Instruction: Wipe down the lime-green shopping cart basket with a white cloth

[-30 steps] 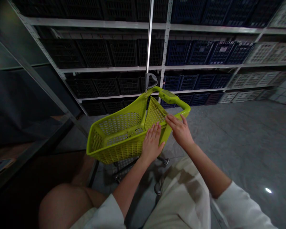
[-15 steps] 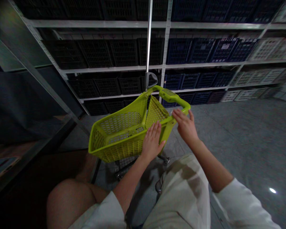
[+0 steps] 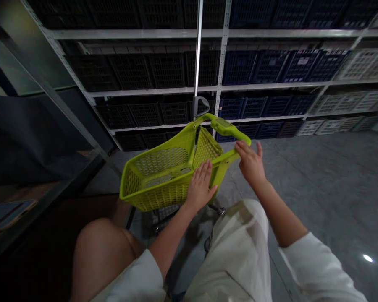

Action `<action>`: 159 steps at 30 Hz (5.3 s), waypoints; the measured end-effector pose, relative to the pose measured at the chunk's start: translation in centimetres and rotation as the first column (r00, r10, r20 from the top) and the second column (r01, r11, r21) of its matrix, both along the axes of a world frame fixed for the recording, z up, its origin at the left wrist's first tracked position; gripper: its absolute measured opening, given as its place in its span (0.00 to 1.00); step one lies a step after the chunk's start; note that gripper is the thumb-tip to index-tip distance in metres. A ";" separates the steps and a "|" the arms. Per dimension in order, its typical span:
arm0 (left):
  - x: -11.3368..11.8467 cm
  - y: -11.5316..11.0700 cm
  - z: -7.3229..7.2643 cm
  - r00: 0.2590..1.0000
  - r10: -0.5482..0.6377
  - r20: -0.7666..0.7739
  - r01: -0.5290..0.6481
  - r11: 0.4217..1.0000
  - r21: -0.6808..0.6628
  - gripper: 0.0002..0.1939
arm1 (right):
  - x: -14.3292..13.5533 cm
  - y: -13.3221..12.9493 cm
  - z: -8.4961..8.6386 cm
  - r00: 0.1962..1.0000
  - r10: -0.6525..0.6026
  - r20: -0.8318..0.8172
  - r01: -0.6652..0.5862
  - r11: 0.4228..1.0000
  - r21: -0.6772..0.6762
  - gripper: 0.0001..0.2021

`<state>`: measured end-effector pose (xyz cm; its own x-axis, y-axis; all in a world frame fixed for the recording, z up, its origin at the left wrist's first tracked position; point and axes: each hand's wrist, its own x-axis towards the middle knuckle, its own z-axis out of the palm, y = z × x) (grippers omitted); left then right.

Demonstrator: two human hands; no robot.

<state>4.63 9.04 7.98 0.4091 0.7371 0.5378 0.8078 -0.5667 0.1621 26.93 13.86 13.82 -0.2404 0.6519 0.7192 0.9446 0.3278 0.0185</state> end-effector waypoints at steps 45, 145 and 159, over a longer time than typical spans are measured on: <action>-0.1 0.2 -0.1 1.000 -0.013 0.025 0.014 1.000 -0.022 0.43 | -0.5 0.1 -0.2 0.987 -0.137 -0.084 0.143 0.987 0.078 0.28; 5.0 7.2 -0.1 0.994 0.029 0.103 -0.022 0.998 -0.064 0.41 | 3.6 9.2 -0.3 0.977 -0.041 -0.208 0.046 0.999 0.022 0.32; 5.0 7.0 0.0 0.995 0.035 0.091 -0.028 0.997 -0.077 0.43 | 3.4 8.8 -0.1 0.983 0.029 -0.183 -0.036 0.999 -0.034 0.33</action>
